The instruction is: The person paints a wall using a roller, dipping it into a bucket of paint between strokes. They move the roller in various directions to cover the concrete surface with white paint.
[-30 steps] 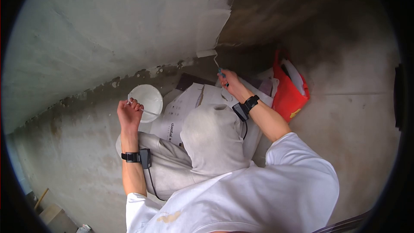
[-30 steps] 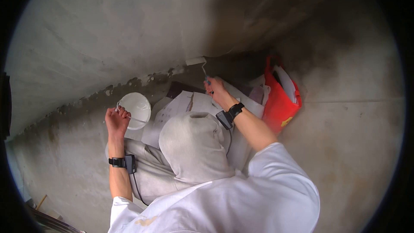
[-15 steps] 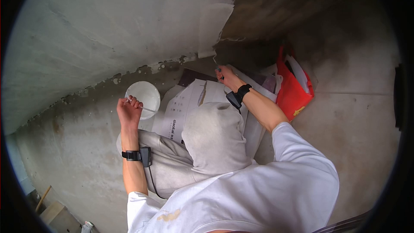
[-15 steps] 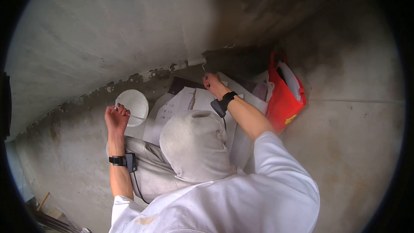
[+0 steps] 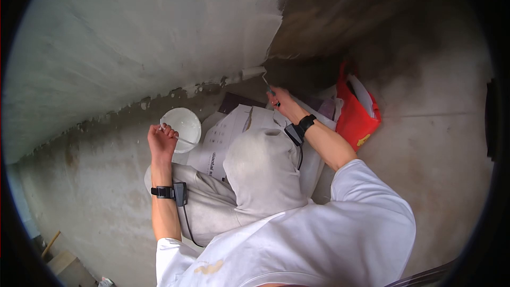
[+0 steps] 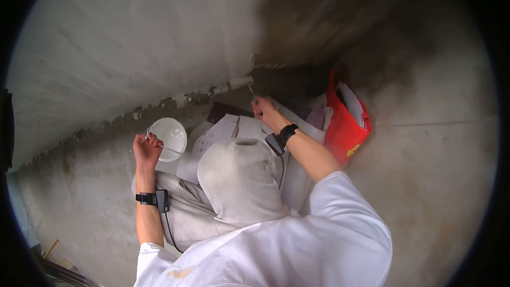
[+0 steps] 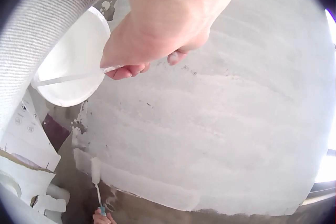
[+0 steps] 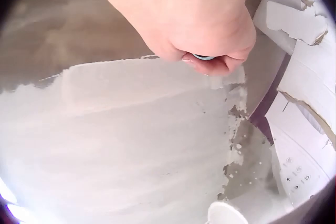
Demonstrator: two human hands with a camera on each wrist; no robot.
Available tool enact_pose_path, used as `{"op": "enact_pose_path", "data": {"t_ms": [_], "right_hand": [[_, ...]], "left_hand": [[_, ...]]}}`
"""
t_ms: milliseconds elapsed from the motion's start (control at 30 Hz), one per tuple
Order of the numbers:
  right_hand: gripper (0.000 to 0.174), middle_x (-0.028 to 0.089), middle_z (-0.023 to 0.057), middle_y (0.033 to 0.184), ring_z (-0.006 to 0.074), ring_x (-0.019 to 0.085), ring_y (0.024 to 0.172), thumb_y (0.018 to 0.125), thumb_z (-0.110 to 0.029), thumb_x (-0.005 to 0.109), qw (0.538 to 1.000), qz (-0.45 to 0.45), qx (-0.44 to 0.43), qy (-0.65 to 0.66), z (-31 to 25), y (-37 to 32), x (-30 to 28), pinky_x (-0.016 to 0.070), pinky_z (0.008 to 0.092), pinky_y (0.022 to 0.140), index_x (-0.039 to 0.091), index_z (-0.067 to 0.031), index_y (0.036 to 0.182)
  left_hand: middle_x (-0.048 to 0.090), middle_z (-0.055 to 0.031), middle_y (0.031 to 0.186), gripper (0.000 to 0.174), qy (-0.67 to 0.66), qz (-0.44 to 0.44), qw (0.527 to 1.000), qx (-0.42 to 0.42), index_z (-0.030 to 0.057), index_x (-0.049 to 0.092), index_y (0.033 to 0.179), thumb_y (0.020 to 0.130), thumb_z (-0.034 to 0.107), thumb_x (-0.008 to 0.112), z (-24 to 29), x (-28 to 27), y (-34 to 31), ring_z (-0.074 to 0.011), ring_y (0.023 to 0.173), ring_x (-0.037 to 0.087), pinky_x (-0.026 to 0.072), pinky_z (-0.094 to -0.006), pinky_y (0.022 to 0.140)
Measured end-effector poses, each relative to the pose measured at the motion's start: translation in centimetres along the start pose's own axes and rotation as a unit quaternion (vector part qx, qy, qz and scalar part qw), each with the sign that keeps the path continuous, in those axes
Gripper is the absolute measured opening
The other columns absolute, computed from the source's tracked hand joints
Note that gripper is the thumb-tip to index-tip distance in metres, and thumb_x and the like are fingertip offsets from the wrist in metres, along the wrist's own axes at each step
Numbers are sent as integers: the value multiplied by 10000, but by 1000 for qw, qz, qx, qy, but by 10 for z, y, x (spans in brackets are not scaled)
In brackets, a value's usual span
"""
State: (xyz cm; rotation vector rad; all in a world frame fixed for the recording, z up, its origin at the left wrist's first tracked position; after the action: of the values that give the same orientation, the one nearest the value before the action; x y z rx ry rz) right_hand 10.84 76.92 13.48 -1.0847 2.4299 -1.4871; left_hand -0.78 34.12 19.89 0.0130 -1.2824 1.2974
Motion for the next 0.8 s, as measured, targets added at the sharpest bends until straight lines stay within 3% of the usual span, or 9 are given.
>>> {"op": "enact_pose_path", "data": {"t_ms": [100, 267, 333, 500, 800], "right_hand": [[237, 548, 5, 711, 62, 400, 470, 990, -260, 549, 997, -69, -26, -28, -9, -21, -10, 281, 212, 423, 547, -25, 961], [264, 505, -19, 688, 39, 352, 467, 1004, -274, 540, 994, -38, -78, -61, -30, -107, 16, 264, 205, 415, 549, -17, 947], [269, 500, -22, 687, 32, 350, 471, 1006, -280, 542, 992, -32, -99, -68, -39, -131, 20, 261, 200, 416, 547, -19, 943], [262, 476, -59, 684, 2, 320, 482, 1005, -293, 557, 982, -66, -158, -74, -54, -188, 36, 221, 190, 412, 556, -34, 964], [265, 482, -24, 694, 14, 322, 493, 1002, -288, 557, 963, -105, -240, -65, -76, -262, 64, 247, 181, 417, 556, -24, 978]], "left_hand": [[345, 0, 657, 131, -2, 2, 1000, -4, 88, 466, 776, 840, 196, 501, 0, 2, 4, -145, 604, 334, 337, -302, 643], [319, 5, 638, 141, 1, -12, 1000, -1, 101, 450, 747, 832, 200, 503, -1, -7, 9, -144, 591, 315, 330, -306, 634], [300, 7, 622, 151, 0, 22, 1000, -2, 107, 438, 727, 823, 200, 507, 0, -8, 15, -143, 579, 299, 323, -304, 626], [295, 9, 612, 167, -1, 19, 1000, 4, 112, 430, 711, 814, 211, 517, 2, -18, 19, -144, 571, 297, 316, -305, 615], [279, 8, 608, 205, -16, 23, 1000, 0, 127, 387, 693, 807, 233, 520, 6, -35, 32, -150, 568, 284, 308, -312, 605]]}}
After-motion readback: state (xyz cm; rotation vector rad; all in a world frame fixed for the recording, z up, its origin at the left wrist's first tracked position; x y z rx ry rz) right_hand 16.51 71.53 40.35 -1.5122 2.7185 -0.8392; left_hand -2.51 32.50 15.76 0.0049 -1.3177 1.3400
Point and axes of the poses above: each hand's wrist, its own y-axis towards the middle knuckle, its own x-axis out of the palm, z = x × y, the point moved 1 cm from there along y, towards the middle knuckle
